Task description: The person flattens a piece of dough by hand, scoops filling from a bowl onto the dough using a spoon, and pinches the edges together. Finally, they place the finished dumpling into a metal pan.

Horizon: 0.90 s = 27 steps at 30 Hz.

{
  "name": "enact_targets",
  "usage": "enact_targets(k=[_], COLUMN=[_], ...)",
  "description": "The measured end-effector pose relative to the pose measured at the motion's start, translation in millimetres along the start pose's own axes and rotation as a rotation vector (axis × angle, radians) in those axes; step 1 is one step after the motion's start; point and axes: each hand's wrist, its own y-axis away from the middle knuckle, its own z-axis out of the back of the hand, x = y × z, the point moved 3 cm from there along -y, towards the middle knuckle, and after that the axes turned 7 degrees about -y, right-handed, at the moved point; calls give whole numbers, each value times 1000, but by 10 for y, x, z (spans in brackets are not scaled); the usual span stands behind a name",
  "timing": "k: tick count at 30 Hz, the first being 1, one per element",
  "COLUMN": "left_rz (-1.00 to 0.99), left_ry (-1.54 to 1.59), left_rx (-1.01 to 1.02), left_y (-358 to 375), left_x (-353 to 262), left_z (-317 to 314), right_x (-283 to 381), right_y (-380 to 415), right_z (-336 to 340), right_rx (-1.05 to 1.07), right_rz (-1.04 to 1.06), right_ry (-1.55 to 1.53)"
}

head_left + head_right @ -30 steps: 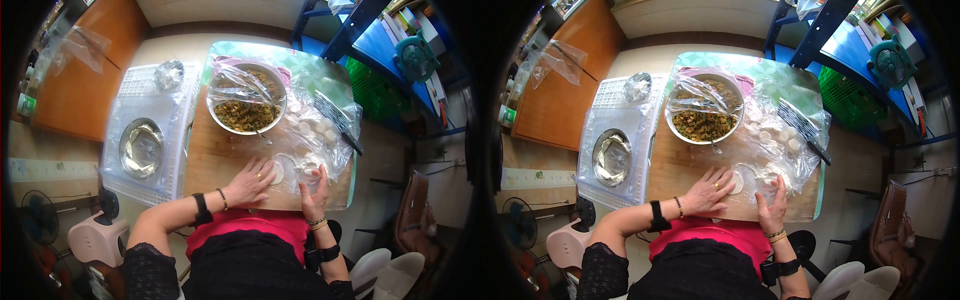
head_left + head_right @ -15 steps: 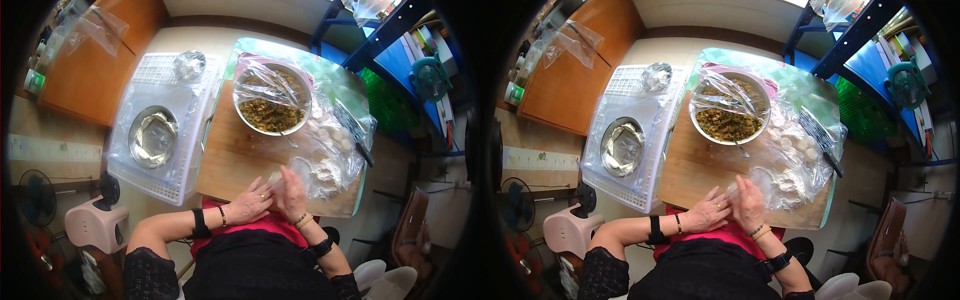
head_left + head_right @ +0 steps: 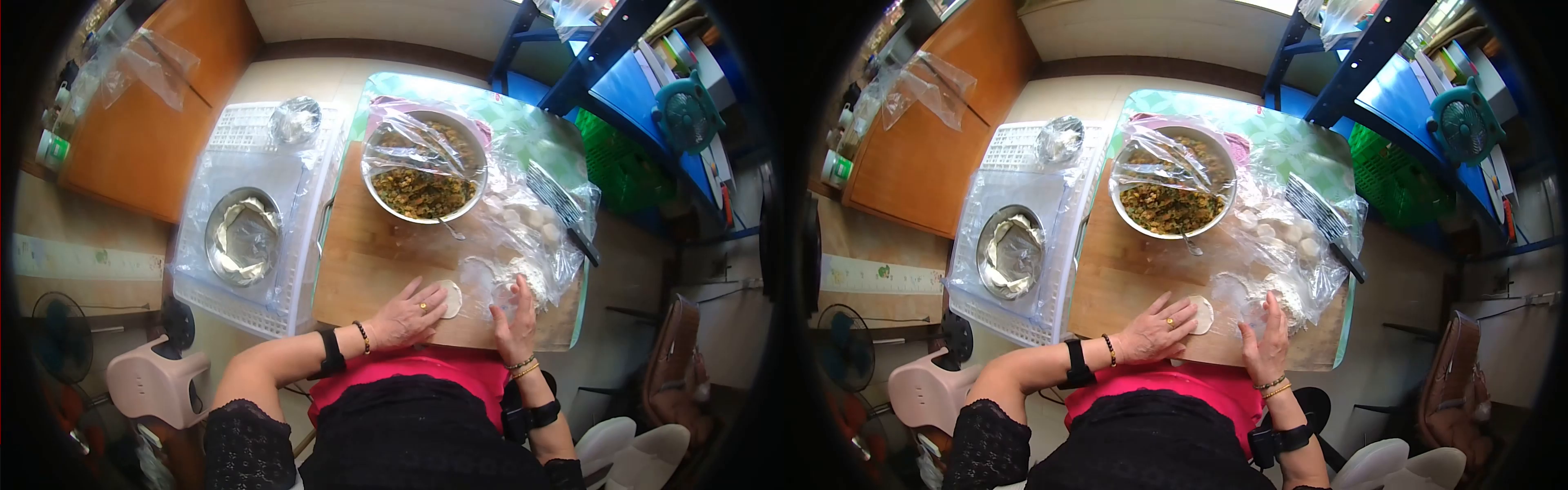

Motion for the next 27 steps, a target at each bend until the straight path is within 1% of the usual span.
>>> enact_targets(k=[2,3,5,6,7,9,10,12,16,18,19,21,22,24,27], left_rz=[184,175,451,433,427,550,532,647,662,736,723,900,884,937,914], left_ry=[39,36,65,35,20,66,57,138,144,186,176,354,345,349,272], left_rx=[-178,-167,-63,-197,-190,-121,-111,-77,-4,15,24,91,104,154,209], left_y=[17,-35,-166,-189,-219,-263,-292,-324,-374,-400,-427,-441,-461,-468,-513], left_x=[21,19,112,139,145,155,155,188,191,211,212,244,257,310,308], left_z=[1,53,175,185,165,103,79,19,-10,-9,10,11,18,4,-4], right_x=[-16,-19,-33,-34,-34,-47,-57,-27,-64,-112,-133,-162,-177,-222,-251], right_y=[28,28,36,28,15,3,4,-5,9,36,51,76,90,113,157], right_z=[-20,-35,-47,-59,-72,-75,-62,-7,59,80,84,106,121,138,187], right_rx=[-14,-21,-29,-23,-21,-44,-55,-68,-83,-94,-91,-113,-120,-149,-173], right_rz=[-16,-19,-19,-15,-11,5,23,6,-10,-26,-37,-32,-19,-11,-5], right_ry=[-29,-54,-89,-87,-87,-103,-103,-145,-207,-219,-223,-246,-260,-269,-288])
